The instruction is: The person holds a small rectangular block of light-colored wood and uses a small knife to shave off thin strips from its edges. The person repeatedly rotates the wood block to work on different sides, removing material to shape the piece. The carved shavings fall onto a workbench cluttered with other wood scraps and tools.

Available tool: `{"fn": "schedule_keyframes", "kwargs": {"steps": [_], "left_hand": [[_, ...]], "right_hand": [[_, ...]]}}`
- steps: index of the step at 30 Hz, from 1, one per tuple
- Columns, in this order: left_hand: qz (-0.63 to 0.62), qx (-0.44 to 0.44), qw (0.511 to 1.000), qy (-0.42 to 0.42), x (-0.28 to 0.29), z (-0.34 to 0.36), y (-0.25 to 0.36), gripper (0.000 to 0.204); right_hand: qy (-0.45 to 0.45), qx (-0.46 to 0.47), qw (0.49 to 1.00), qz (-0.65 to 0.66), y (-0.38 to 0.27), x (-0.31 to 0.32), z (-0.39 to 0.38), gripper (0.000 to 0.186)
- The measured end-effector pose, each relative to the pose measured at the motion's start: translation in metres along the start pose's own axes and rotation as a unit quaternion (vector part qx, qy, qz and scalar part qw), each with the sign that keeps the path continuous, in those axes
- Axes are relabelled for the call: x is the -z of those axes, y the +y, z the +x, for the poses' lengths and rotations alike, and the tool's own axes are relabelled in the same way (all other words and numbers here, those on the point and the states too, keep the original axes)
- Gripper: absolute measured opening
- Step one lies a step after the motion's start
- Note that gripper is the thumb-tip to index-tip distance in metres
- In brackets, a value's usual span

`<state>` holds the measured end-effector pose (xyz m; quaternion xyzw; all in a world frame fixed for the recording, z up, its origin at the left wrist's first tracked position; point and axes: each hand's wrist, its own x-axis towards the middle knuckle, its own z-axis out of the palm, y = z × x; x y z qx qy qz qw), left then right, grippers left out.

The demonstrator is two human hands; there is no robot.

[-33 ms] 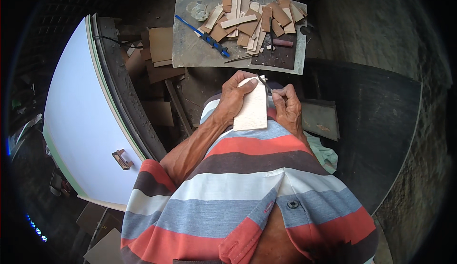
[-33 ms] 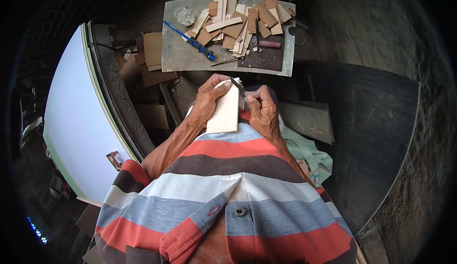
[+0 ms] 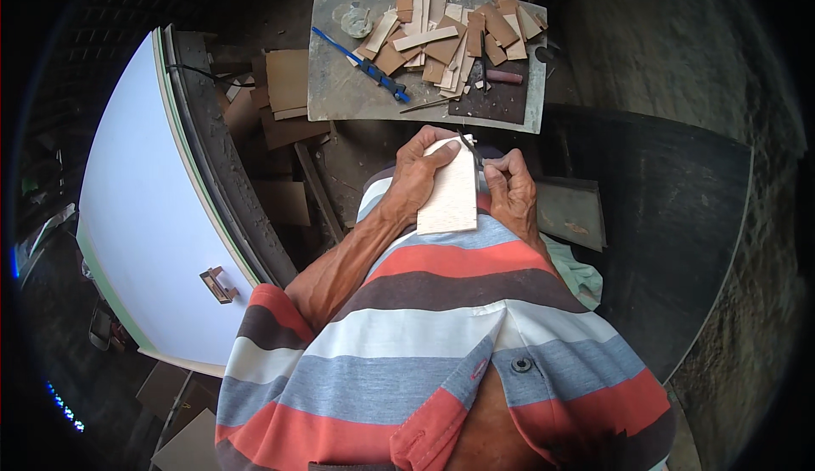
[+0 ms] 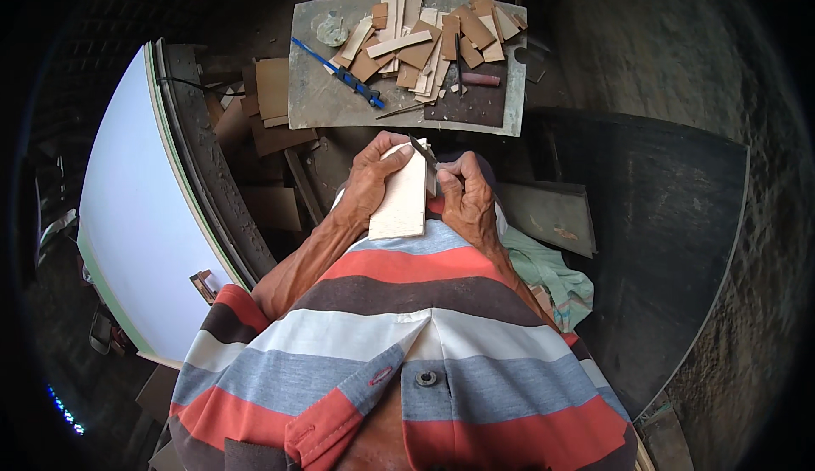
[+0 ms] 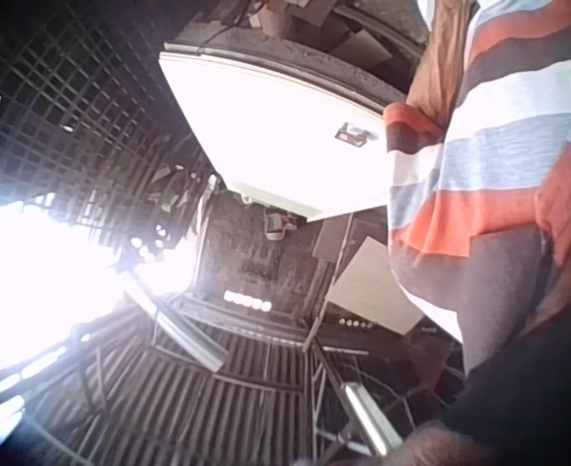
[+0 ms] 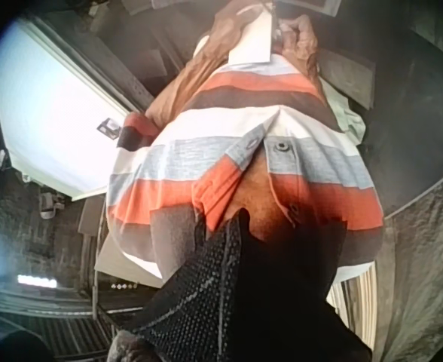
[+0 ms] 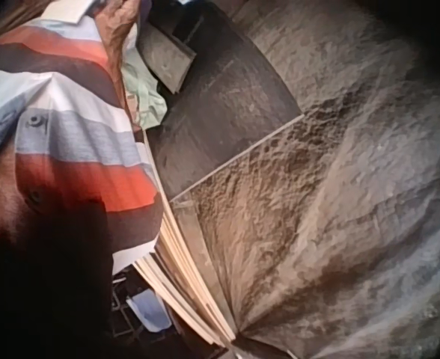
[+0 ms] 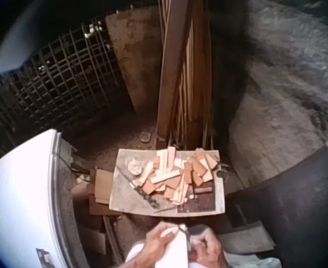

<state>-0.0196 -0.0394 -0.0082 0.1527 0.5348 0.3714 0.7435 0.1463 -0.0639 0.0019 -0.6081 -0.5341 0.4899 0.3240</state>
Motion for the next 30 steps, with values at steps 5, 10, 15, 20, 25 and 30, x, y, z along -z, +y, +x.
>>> {"fn": "schedule_keyframes", "kwargs": {"steps": [5, 10, 15, 20, 25, 30], "left_hand": [[0.031, -0.016, 0.999, 0.013, 0.001, 0.0, -0.001, 0.014], [0.047, -0.04, 0.998, 0.026, 0.001, 0.005, -0.008, 0.015], [-0.018, 0.001, 1.0, 0.01, 0.003, 0.004, -0.001, 0.019], [-0.054, 0.033, 0.998, -0.012, 0.004, 0.003, 0.007, 0.021], [-0.053, 0.042, 0.998, -0.013, 0.002, 0.002, 0.007, 0.021], [-0.038, 0.04, 0.998, -0.022, 0.001, 0.002, 0.005, 0.02]], "right_hand": [[0.006, -0.011, 1.0, -0.014, -0.007, -0.009, 0.004, 0.014], [0.006, -0.104, 0.991, 0.081, 0.009, -0.012, 0.009, 0.012], [-0.06, -0.265, 0.831, 0.485, -0.002, 0.005, 0.016, 0.012], [-0.012, -0.106, 0.974, 0.198, 0.004, 0.005, 0.007, 0.015], [-0.014, -0.015, 0.997, 0.07, 0.019, 0.003, 0.006, 0.017], [-0.016, 0.004, 1.0, 0.006, 0.01, 0.0, 0.006, 0.013]]}}
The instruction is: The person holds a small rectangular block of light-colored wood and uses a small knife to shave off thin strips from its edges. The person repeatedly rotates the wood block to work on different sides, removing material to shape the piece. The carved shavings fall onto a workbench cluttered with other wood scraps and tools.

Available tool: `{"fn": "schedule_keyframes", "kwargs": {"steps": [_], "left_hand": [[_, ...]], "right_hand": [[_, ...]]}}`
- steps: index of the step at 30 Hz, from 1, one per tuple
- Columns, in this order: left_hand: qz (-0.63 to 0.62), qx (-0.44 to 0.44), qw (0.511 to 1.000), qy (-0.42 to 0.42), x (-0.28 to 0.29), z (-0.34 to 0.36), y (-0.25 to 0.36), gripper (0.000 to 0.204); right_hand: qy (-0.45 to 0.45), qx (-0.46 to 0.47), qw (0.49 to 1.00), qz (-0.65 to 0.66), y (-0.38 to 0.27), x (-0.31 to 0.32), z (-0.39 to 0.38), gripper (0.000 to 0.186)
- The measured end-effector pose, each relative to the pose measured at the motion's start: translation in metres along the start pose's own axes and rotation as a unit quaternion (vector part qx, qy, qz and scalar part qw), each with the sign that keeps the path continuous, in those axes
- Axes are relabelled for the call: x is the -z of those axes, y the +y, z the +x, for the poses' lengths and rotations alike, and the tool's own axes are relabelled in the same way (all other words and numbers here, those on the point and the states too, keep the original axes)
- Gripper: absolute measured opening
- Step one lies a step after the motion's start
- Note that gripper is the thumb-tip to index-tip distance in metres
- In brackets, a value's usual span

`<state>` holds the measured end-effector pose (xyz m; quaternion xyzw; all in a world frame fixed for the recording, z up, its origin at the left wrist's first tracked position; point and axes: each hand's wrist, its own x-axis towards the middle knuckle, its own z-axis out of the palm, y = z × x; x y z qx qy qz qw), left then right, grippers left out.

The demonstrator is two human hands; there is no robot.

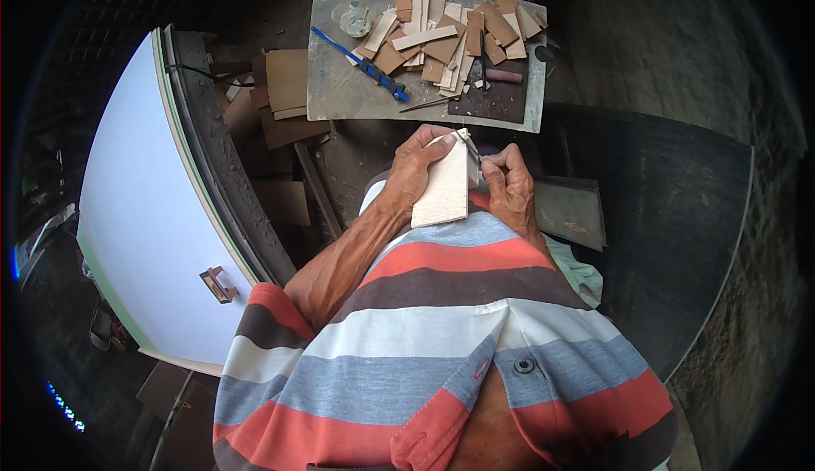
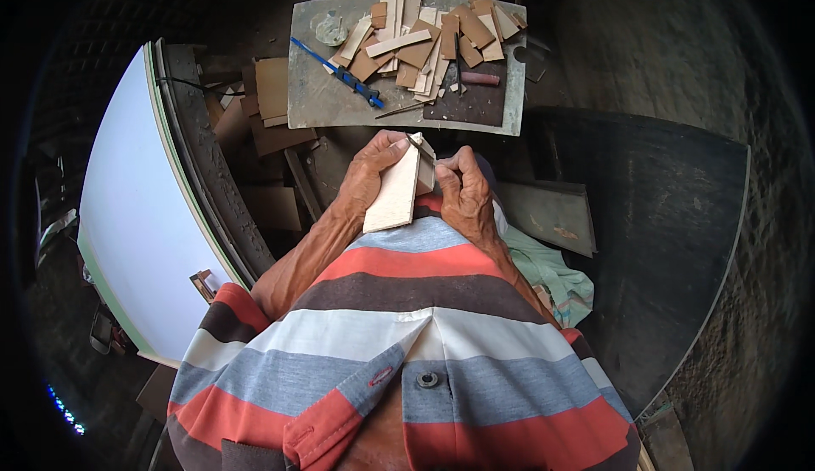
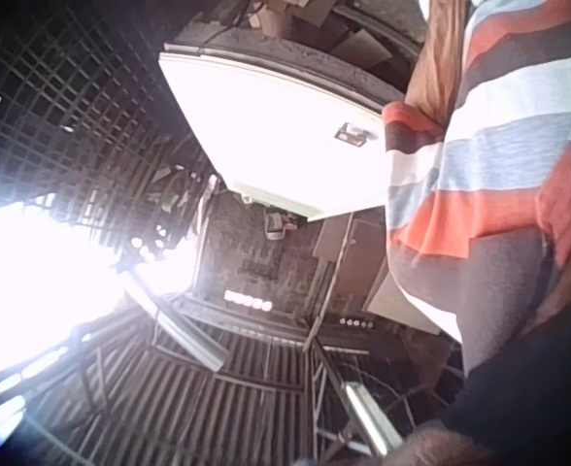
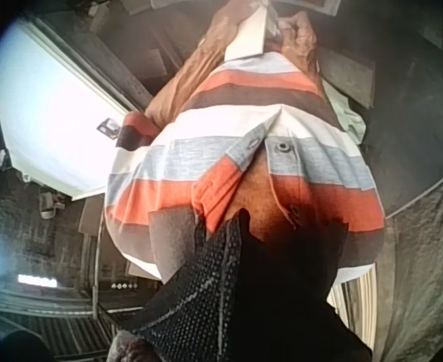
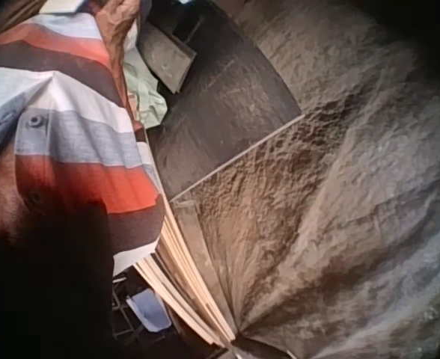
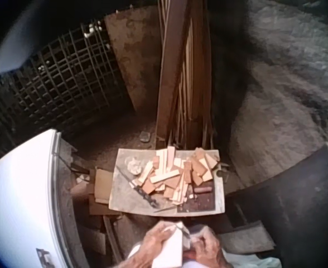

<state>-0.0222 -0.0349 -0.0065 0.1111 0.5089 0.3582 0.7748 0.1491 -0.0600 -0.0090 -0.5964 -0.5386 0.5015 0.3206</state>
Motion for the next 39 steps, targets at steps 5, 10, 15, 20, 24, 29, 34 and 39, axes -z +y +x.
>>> {"fn": "schedule_keyframes", "kwargs": {"steps": [5, 10, 15, 20, 24, 29, 34, 39], "left_hand": [[0.034, -0.017, 0.999, 0.011, 0.001, 0.005, -0.007, 0.017], [0.074, -0.059, 0.995, 0.037, -0.002, 0.006, -0.014, 0.019], [0.001, -0.033, 0.999, 0.014, 0.0, 0.004, -0.008, 0.019], [0.018, -0.022, 1.0, 0.004, 0.0, 0.005, -0.006, 0.019], [-0.015, -0.041, 0.999, 0.024, 0.003, 0.007, -0.006, 0.018], [-0.037, -0.031, 0.999, 0.001, 0.002, 0.008, -0.007, 0.017], [-0.031, -0.014, 0.999, -0.009, 0.001, 0.004, -0.002, 0.019], [-0.013, -0.022, 1.0, -0.016, 0.001, 0.007, -0.008, 0.02]], "right_hand": [[0.007, 0.01, 1.0, -0.029, -0.012, -0.007, 0.006, 0.011], [0.044, -0.01, 0.999, -0.024, -0.004, -0.012, 0.008, 0.015], [-0.038, -0.217, 0.907, 0.359, -0.008, 0.005, 0.01, 0.023], [0.012, -0.037, 0.994, 0.103, 0.004, -0.002, 0.004, 0.023], [0.001, -0.057, 0.994, 0.089, 0.005, 0.004, -0.001, 0.024], [0.004, -0.032, 0.997, 0.075, 0.001, 0.003, -0.003, 0.021], [0.01, 0.006, 1.0, 0.015, 0.002, 0.001, -0.003, 0.017], [0.025, 0.001, 1.0, 0.004, -0.004, -0.004, -0.008, 0.016]]}}
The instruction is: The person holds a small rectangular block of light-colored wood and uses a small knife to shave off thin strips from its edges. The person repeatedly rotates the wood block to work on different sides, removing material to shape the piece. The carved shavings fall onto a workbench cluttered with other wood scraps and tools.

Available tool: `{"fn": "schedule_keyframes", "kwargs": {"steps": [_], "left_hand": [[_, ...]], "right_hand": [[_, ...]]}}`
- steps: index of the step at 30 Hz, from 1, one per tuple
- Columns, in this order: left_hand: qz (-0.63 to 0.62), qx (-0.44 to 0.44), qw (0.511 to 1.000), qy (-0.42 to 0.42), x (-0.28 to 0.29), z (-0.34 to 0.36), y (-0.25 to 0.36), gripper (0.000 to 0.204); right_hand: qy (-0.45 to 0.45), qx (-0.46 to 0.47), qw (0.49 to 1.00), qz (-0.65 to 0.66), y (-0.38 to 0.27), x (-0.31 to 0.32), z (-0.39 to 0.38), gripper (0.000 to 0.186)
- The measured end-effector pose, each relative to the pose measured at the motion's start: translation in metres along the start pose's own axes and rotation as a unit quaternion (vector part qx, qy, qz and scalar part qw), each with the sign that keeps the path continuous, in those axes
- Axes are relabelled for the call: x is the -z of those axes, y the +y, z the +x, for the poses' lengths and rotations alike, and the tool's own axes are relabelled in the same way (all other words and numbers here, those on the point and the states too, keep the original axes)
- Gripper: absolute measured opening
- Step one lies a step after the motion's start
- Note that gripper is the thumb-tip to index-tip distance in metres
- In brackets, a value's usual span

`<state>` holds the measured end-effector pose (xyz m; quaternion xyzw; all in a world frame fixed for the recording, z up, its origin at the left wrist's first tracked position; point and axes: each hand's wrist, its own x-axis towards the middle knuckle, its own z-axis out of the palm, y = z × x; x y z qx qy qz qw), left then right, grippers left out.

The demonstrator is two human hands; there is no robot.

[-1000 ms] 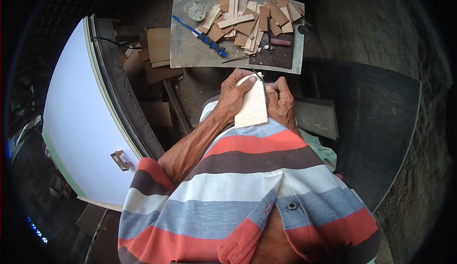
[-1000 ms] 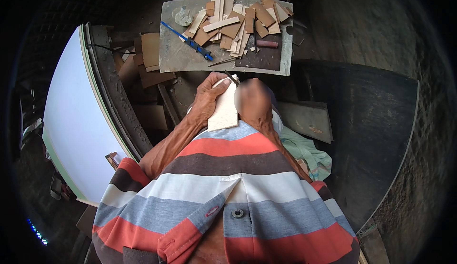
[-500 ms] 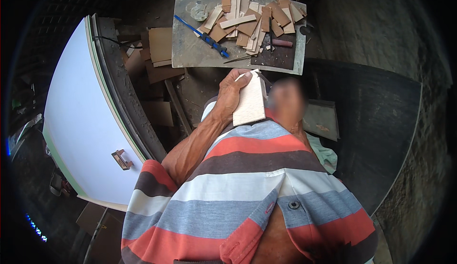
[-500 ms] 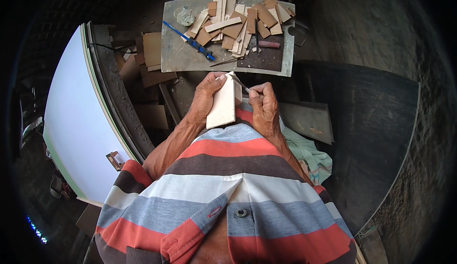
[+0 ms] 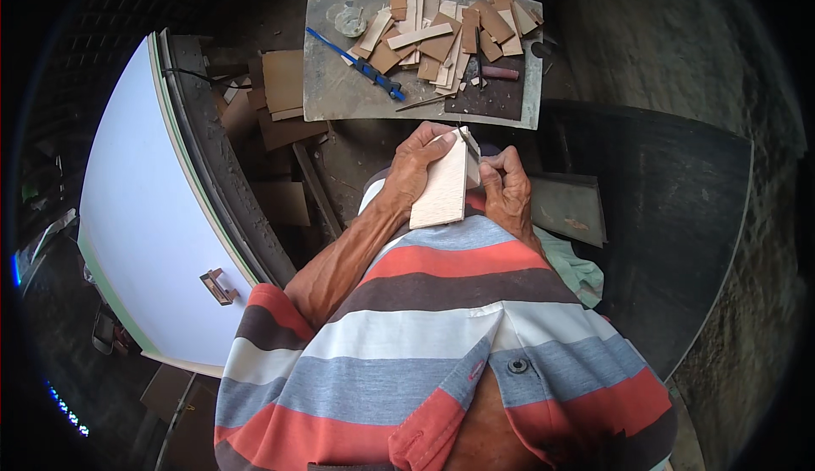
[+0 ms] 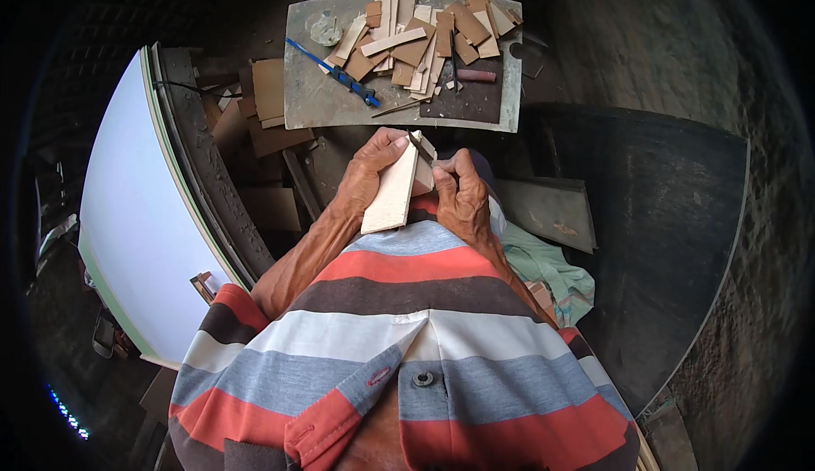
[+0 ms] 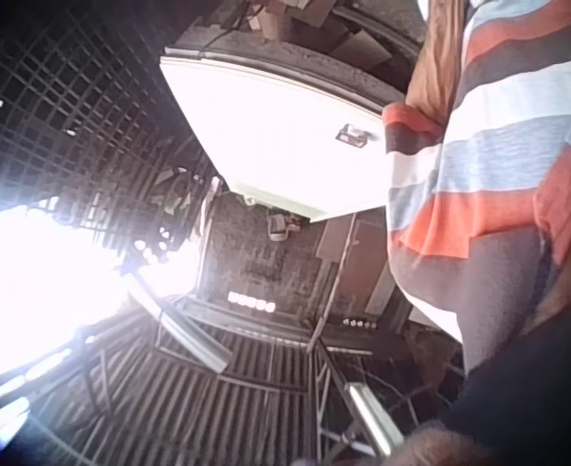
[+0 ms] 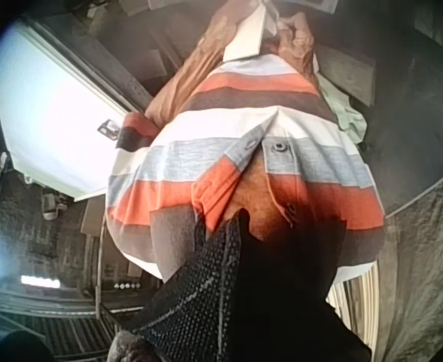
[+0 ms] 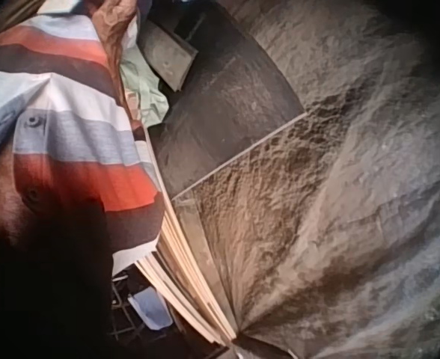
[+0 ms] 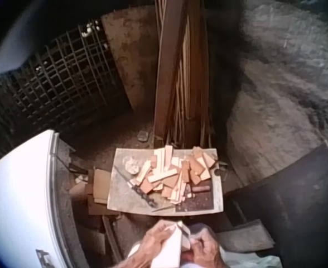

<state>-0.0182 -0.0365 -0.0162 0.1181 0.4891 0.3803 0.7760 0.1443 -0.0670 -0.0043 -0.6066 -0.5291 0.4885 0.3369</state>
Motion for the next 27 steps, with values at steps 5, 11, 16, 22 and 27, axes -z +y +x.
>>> {"fn": "schedule_keyframes", "kwargs": {"steps": [5, 11, 16, 22, 27], "left_hand": [[0.044, -0.018, 0.999, 0.021, -0.001, 0.0, -0.003, 0.02], [0.053, -0.027, 0.998, 0.028, -0.002, 0.001, 0.001, 0.02], [-0.034, 0.02, 0.999, -0.007, 0.001, -0.002, 0.008, 0.019], [-0.036, 0.036, 0.999, -0.015, 0.007, 0.001, 0.008, 0.019], [-0.037, 0.059, 0.998, -0.011, 0.006, -0.001, 0.011, 0.021]], "right_hand": [[0.006, -0.006, 1.0, 0.005, -0.002, -0.003, 0.001, 0.014], [-0.051, -0.206, 0.94, 0.268, -0.01, 0.015, 0.017, 0.018], [-0.008, -0.08, 0.979, 0.186, -0.008, 0.011, 0.016, 0.015], [-0.024, 0.027, 0.999, 0.006, -0.007, 0.01, 0.01, 0.018], [-0.015, 0.045, 0.998, -0.039, -0.004, 0.012, 0.009, 0.015]]}}
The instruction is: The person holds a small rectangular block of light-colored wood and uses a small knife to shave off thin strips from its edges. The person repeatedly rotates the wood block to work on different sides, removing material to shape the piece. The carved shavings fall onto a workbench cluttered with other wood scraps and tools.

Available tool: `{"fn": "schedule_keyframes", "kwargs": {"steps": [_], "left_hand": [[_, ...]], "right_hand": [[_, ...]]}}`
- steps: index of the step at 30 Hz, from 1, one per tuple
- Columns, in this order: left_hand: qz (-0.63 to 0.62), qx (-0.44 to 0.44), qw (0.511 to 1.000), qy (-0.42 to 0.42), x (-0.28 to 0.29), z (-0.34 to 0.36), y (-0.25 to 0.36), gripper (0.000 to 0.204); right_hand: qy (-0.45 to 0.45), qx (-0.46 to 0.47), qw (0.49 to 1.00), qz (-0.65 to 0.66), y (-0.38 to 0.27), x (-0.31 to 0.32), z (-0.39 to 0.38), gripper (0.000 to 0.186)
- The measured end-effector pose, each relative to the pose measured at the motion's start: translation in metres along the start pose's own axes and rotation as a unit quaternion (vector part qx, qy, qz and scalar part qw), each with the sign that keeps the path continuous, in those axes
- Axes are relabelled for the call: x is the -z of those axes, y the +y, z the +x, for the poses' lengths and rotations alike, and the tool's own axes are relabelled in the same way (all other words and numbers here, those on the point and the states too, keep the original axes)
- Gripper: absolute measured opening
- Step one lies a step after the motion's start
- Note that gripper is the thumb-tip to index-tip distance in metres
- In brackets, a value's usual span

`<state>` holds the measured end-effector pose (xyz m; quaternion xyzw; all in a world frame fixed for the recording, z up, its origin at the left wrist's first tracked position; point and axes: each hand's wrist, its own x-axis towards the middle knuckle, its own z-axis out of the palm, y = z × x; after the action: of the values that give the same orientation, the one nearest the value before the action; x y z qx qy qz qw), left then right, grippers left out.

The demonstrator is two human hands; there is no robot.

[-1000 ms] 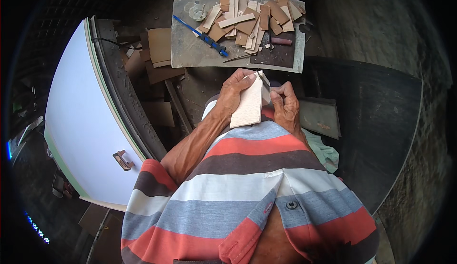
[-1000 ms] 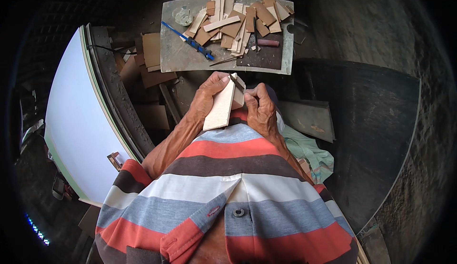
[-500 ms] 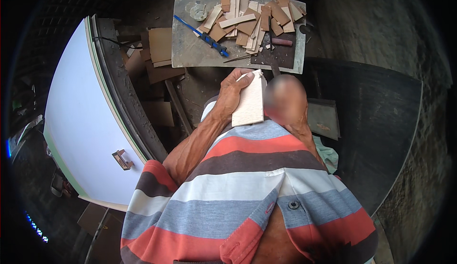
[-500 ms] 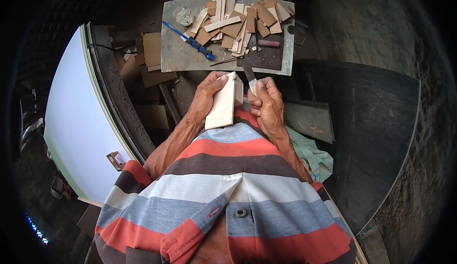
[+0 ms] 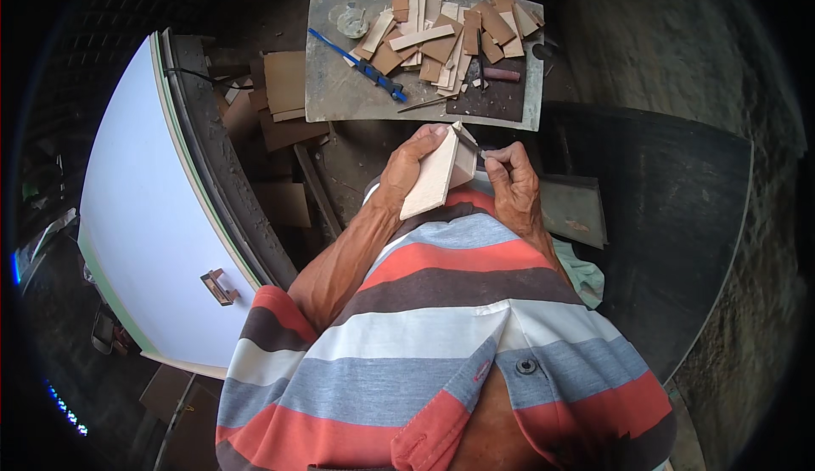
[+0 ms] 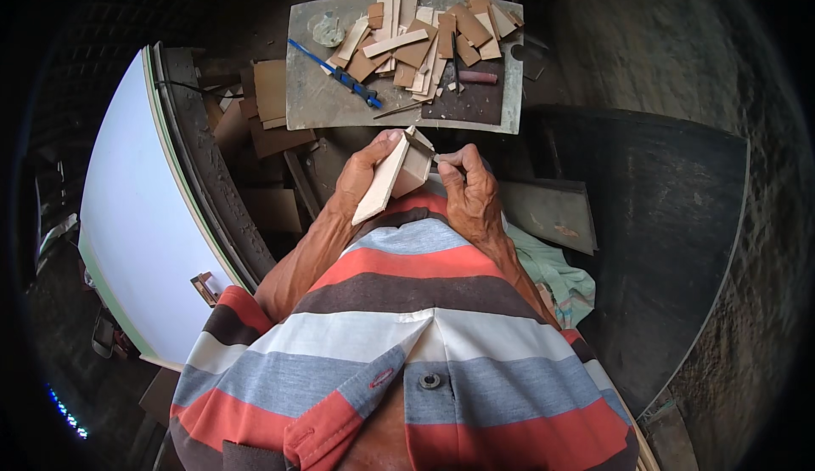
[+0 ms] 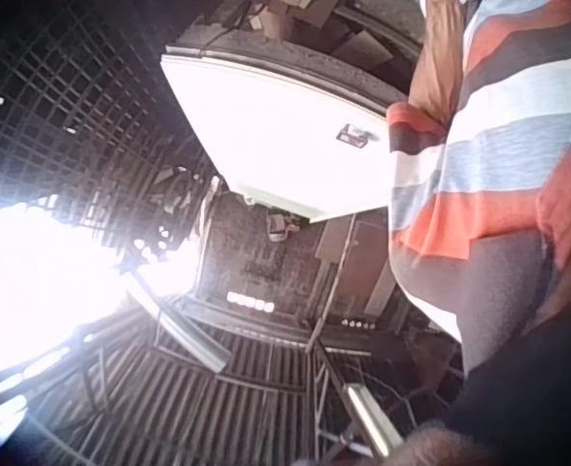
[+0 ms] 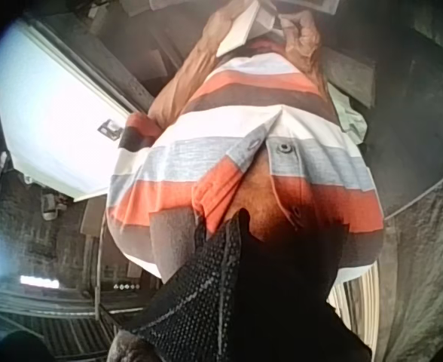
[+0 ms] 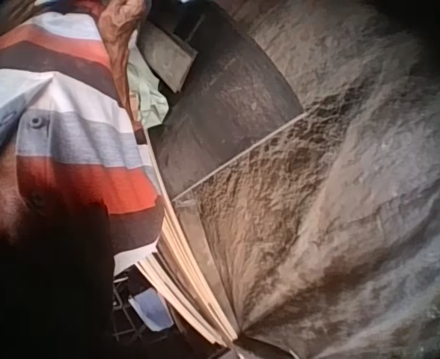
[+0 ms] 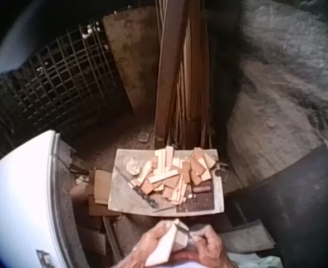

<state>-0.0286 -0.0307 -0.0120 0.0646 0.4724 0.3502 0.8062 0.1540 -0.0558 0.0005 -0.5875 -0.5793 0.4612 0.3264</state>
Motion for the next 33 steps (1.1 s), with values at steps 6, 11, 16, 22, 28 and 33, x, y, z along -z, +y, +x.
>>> {"fn": "schedule_keyframes", "kwargs": {"steps": [6, 11, 16, 22, 28, 33], "left_hand": [[0.037, -0.017, 0.999, -0.006, -0.002, 0.0, -0.004, 0.021], [0.024, -0.038, 0.999, -0.001, -0.007, -0.002, -0.004, 0.019], [0.115, -0.062, 0.991, 0.021, -0.01, -0.001, -0.008, 0.022], [0.062, -0.067, 0.996, -0.018, -0.008, -0.005, -0.002, 0.024], [0.049, -0.037, 0.998, -0.009, -0.005, -0.007, 0.002, 0.024], [0.032, -0.048, 0.998, 0.003, 0.001, 0.001, -0.003, 0.019]], "right_hand": [[-0.004, -0.005, 1.0, -0.002, 0.003, -0.005, -0.012, 0.013], [0.024, -0.007, 0.999, 0.023, 0.012, -0.014, -0.012, 0.014], [-0.006, -0.156, 0.966, 0.206, -0.009, 0.002, 0.003, 0.019], [0.016, -0.026, 0.999, 0.03, -0.008, -0.002, 0.014, 0.019], [-0.021, 0.112, 0.99, -0.084, 0.003, 0.007, 0.01, 0.009], [-0.001, -0.075, 0.996, 0.041, -0.006, 0.008, 0.008, 0.011]]}}
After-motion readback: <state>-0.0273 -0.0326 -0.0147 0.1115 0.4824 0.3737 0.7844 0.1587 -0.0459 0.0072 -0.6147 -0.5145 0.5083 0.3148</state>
